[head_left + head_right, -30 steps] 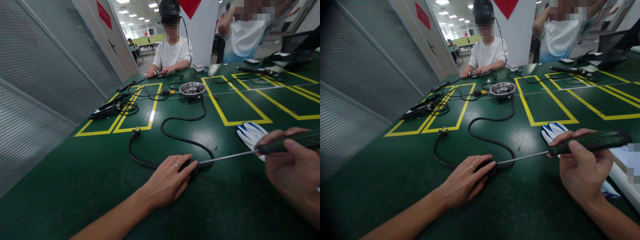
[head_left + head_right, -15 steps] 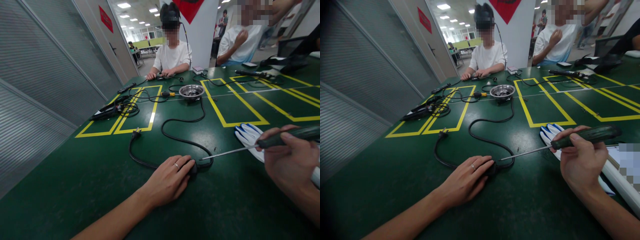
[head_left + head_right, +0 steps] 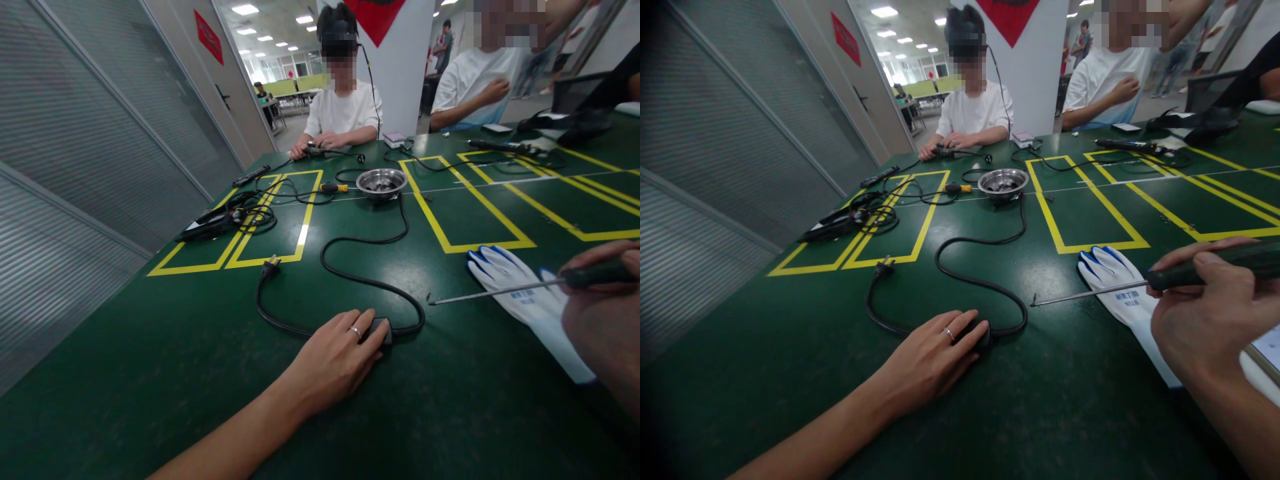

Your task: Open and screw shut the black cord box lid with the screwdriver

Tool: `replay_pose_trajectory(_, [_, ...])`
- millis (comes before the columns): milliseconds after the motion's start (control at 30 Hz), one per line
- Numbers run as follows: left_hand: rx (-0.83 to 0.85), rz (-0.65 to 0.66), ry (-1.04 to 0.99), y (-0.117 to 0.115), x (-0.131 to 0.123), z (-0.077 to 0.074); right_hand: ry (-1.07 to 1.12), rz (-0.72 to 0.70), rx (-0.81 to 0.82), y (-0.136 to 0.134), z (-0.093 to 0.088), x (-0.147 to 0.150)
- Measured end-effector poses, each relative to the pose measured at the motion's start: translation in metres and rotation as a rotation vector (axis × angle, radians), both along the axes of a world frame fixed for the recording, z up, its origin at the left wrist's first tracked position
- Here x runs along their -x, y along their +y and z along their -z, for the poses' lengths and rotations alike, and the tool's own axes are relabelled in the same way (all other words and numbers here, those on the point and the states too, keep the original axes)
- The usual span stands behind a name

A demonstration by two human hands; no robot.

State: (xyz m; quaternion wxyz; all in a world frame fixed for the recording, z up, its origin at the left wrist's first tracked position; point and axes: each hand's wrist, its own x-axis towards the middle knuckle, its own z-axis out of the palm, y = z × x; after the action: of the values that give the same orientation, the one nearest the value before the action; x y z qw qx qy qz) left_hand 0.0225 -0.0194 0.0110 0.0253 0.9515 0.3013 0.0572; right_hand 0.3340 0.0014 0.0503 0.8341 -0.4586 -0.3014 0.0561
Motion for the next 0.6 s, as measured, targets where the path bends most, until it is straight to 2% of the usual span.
replay_pose_trajectory(167, [0.048,-0.058,-0.062,0.004,0.011,-0.005,-0.096,-0.002,0.004,0.006,0.016,-0.001])
replay_pose_trajectory(300, [0.163,-0.083,-0.124,0.010,0.025,-0.008,-0.122,0.000,0.017,0.009,0.022,-0.003])
replay_pose_trajectory(433, [0.284,-0.057,-0.253,0.015,0.031,-0.003,-0.108,0.046,0.007,0.012,0.016,-0.005])
replay_pose_trajectory(600, [0.347,-0.123,-0.387,0.016,0.023,0.006,0.022,0.051,0.026,0.006,0.003,-0.009])
